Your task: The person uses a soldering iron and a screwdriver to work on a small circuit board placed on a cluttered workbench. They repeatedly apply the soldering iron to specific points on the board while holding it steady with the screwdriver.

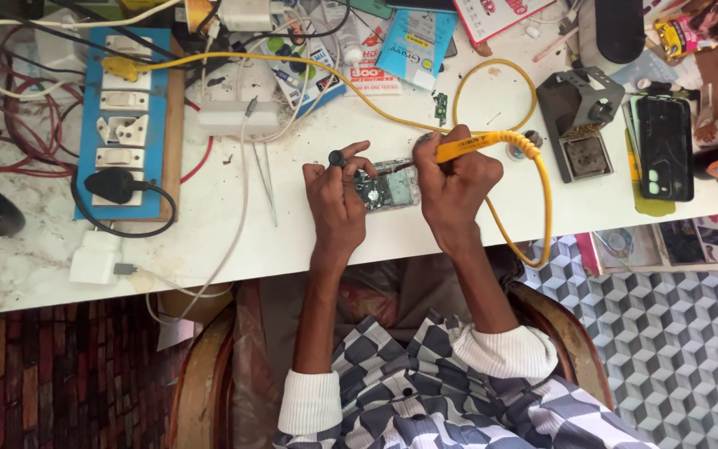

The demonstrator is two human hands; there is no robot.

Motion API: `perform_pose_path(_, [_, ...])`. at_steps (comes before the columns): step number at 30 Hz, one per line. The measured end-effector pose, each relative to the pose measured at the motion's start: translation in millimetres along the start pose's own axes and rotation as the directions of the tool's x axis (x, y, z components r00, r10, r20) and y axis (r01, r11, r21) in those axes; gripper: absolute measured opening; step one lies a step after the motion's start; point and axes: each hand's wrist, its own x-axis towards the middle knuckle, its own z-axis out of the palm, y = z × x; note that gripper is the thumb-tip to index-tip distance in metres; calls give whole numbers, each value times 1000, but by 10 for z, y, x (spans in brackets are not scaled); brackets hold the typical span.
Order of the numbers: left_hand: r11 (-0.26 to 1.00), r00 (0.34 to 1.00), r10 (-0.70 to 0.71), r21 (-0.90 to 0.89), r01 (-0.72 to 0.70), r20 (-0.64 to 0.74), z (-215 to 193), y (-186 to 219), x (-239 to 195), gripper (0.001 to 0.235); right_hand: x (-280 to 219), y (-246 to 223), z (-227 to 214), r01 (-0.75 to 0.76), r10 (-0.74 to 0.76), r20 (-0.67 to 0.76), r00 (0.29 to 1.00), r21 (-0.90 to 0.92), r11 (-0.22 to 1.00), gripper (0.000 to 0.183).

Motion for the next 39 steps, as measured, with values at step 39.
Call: perform_pose_path(39, [995, 995, 84, 56, -86, 52, -15, 25, 23, 33, -730, 989, -42, -319, 566, -72, 821, 765, 560, 30])
